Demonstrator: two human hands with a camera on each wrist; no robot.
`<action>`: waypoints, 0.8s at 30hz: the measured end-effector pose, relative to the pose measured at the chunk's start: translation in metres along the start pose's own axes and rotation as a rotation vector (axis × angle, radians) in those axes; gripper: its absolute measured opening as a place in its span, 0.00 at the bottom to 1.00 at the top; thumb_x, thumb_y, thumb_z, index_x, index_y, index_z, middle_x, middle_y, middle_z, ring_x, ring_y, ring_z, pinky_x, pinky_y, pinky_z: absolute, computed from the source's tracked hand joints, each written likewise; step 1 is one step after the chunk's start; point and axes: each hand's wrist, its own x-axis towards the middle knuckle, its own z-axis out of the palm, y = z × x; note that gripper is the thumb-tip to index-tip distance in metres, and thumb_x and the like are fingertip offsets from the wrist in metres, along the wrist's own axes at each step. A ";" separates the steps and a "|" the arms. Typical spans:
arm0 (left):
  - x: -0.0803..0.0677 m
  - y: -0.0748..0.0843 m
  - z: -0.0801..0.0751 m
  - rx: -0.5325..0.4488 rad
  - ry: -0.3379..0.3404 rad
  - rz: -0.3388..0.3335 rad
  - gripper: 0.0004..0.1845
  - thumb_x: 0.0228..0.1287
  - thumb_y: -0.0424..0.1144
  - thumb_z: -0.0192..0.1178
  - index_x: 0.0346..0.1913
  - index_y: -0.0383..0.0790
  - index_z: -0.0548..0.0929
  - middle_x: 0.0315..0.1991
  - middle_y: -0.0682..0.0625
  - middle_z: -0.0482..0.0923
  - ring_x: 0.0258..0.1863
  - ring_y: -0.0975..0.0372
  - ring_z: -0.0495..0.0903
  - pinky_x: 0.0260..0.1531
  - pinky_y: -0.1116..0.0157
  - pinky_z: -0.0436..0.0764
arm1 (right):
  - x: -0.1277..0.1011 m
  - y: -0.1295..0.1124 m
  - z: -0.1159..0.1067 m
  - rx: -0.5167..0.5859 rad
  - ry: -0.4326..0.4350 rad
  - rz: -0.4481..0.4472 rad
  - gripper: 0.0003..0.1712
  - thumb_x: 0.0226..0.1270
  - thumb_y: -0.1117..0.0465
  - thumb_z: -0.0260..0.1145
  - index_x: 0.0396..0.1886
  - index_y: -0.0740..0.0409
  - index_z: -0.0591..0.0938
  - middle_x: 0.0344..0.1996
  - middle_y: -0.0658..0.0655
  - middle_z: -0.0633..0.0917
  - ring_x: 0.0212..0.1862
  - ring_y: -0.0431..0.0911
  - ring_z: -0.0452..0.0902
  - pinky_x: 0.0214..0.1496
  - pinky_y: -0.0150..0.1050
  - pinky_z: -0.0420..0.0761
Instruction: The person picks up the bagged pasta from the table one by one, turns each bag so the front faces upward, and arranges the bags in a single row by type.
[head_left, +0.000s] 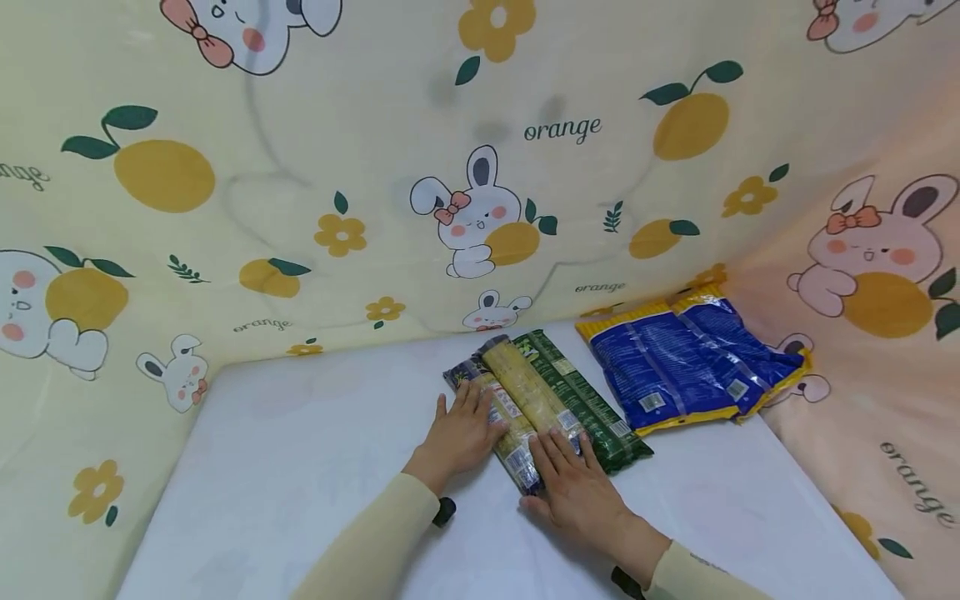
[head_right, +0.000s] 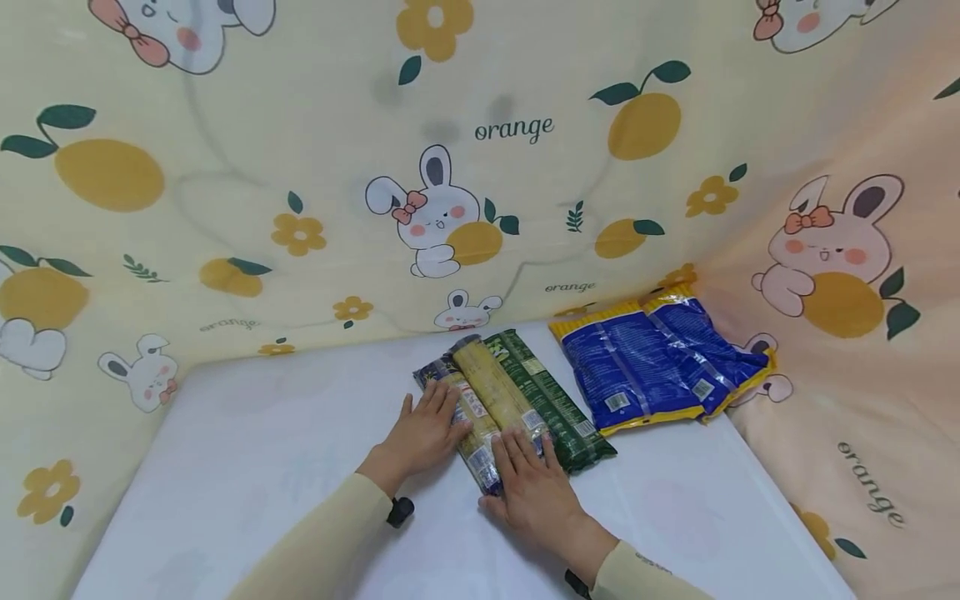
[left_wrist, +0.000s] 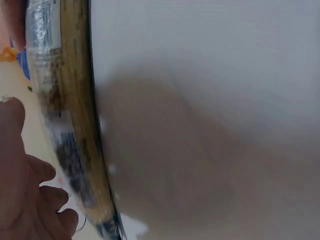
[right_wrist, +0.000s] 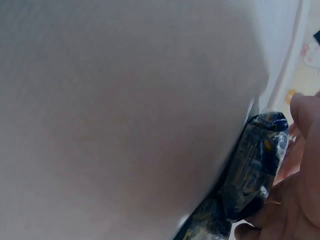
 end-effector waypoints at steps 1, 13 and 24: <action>0.003 0.002 0.001 -0.005 -0.007 -0.003 0.40 0.84 0.64 0.37 0.85 0.41 0.55 0.86 0.40 0.48 0.86 0.46 0.46 0.78 0.35 0.53 | 0.000 -0.003 0.001 0.003 -0.009 0.002 0.47 0.78 0.35 0.60 0.81 0.64 0.66 0.79 0.66 0.68 0.81 0.61 0.61 0.80 0.68 0.56; 0.010 -0.005 0.009 0.045 -0.074 -0.001 0.44 0.82 0.68 0.33 0.87 0.42 0.47 0.87 0.45 0.43 0.87 0.50 0.41 0.81 0.39 0.50 | 0.001 -0.039 0.000 -0.050 0.066 -0.064 0.42 0.77 0.40 0.63 0.74 0.69 0.73 0.72 0.68 0.77 0.76 0.60 0.71 0.74 0.65 0.69; -0.014 -0.027 0.006 0.032 -0.112 0.030 0.42 0.83 0.67 0.34 0.86 0.43 0.48 0.88 0.49 0.42 0.87 0.54 0.41 0.81 0.41 0.52 | 0.011 -0.047 -0.002 -0.039 0.066 -0.063 0.38 0.79 0.38 0.60 0.75 0.60 0.75 0.73 0.61 0.77 0.76 0.57 0.71 0.74 0.66 0.69</action>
